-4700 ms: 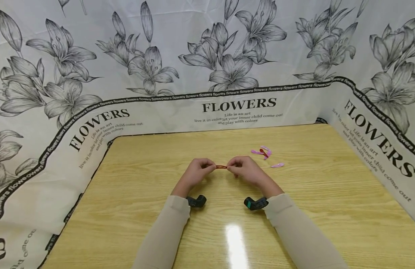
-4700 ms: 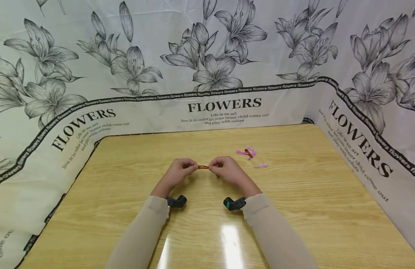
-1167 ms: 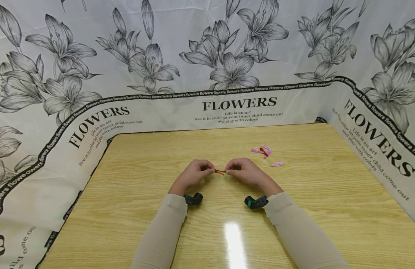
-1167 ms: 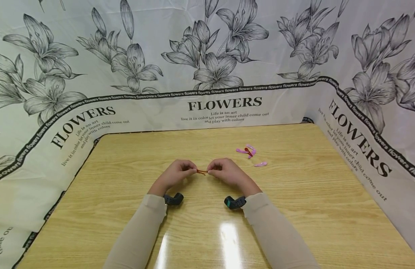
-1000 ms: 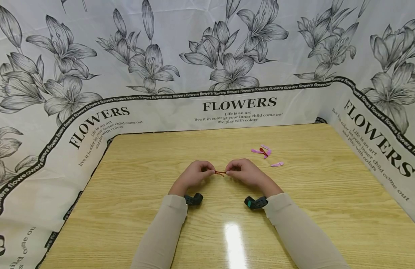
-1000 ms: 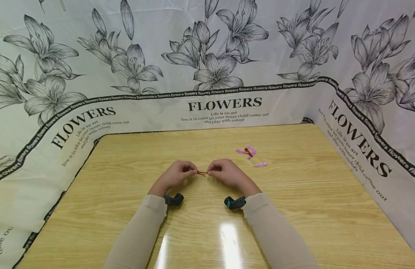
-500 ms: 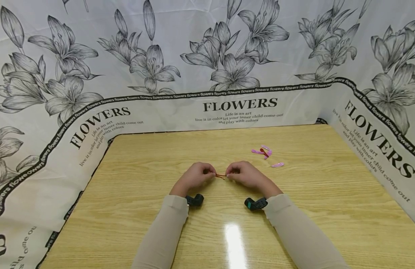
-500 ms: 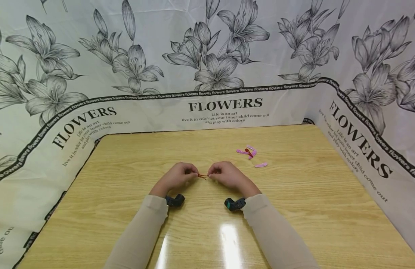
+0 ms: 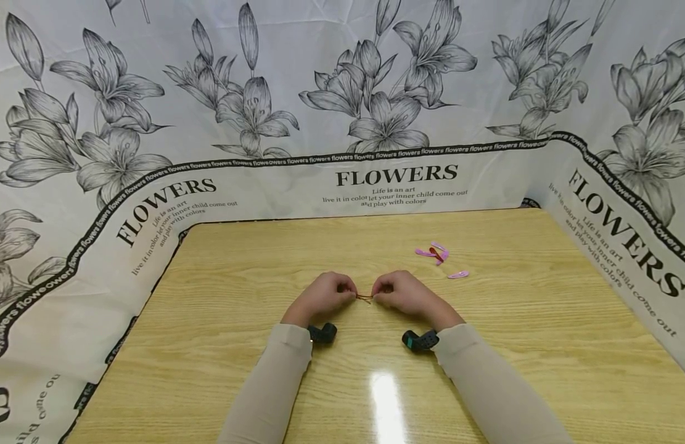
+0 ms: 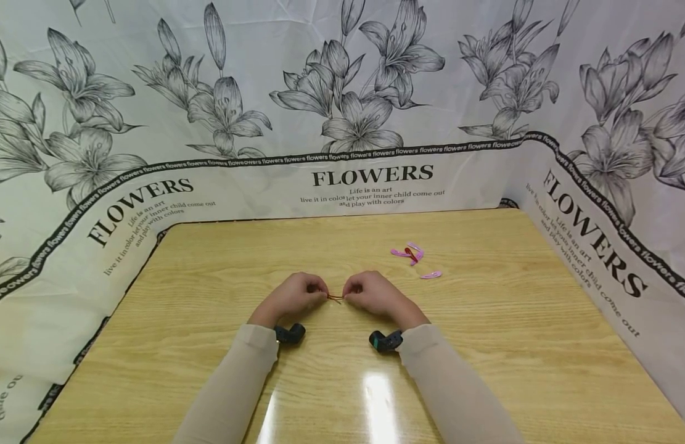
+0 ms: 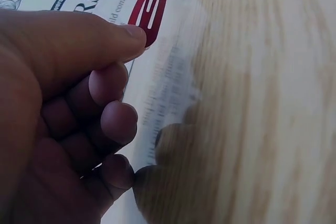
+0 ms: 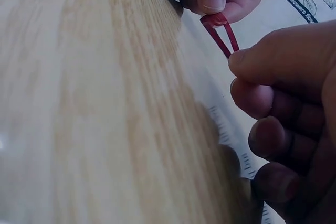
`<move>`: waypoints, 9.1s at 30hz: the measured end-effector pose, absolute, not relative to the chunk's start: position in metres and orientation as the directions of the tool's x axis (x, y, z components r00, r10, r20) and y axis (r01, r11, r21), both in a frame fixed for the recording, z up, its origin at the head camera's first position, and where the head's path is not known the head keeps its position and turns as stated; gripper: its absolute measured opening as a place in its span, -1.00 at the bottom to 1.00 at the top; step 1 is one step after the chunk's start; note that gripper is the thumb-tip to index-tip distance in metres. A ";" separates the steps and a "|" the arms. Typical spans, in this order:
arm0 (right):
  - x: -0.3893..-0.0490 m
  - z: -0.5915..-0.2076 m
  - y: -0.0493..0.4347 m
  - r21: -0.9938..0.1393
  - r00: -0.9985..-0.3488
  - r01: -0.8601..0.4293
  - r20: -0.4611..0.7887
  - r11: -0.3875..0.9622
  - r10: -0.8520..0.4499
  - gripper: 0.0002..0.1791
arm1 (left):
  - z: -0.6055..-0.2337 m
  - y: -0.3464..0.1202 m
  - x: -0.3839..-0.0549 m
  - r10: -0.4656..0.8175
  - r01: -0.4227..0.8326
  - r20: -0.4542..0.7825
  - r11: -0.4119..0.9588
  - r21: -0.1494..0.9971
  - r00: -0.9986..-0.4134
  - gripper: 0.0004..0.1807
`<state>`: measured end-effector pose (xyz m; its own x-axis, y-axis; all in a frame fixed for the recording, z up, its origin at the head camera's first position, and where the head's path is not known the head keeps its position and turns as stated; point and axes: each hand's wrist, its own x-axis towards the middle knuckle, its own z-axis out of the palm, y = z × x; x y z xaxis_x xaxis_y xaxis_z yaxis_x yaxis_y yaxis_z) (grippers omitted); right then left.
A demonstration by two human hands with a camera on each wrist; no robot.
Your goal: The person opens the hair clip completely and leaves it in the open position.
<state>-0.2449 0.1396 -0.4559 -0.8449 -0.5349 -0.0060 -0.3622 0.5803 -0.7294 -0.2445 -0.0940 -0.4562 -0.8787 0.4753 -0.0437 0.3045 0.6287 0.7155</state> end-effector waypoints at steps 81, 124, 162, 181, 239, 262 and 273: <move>-0.243 -0.454 0.137 -0.646 -0.853 -0.381 -0.031 0.661 -0.522 -0.93 | -0.453 -0.090 -0.242 0.487 0.326 -0.062 0.668 0.669 -0.871 -0.91; -0.238 -0.445 0.157 -0.698 -0.907 -0.342 0.071 0.629 -0.415 -0.82 | -0.446 -0.075 -0.245 0.416 0.336 0.052 0.649 0.683 -0.908 -0.85; -0.249 -0.417 0.232 -0.507 -0.906 -0.390 0.063 0.768 -0.419 -0.81 | -0.433 -0.006 -0.250 0.526 0.428 0.043 0.640 0.638 -0.849 -0.76; -0.251 -0.409 0.253 -0.461 -0.903 -0.386 0.009 0.799 -0.431 -0.75 | -0.434 0.012 -0.258 0.539 0.453 0.040 0.663 0.597 -0.842 -0.70; -0.263 -0.416 0.295 -0.371 -0.946 -0.285 -0.040 0.884 -0.322 -0.77 | -0.434 0.081 -0.270 0.569 0.435 -0.011 0.642 0.631 -0.823 -0.81; -0.264 -0.423 0.297 -0.366 -0.952 -0.266 -0.047 0.892 -0.304 -0.82 | -0.438 0.108 -0.273 0.534 0.410 -0.039 0.692 0.595 -0.845 -0.84; -0.266 -0.424 0.298 -0.362 -0.954 -0.265 -0.039 0.894 -0.299 -0.86 | -0.437 0.115 -0.276 0.460 0.360 -0.044 0.748 0.558 -0.887 -0.85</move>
<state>-0.2661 0.2977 -0.4239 -0.9535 -0.2988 -0.0387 -0.2654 0.8938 -0.3616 -0.2764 0.1148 -0.4373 -0.8868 0.4601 -0.0441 0.3603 0.7478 0.5577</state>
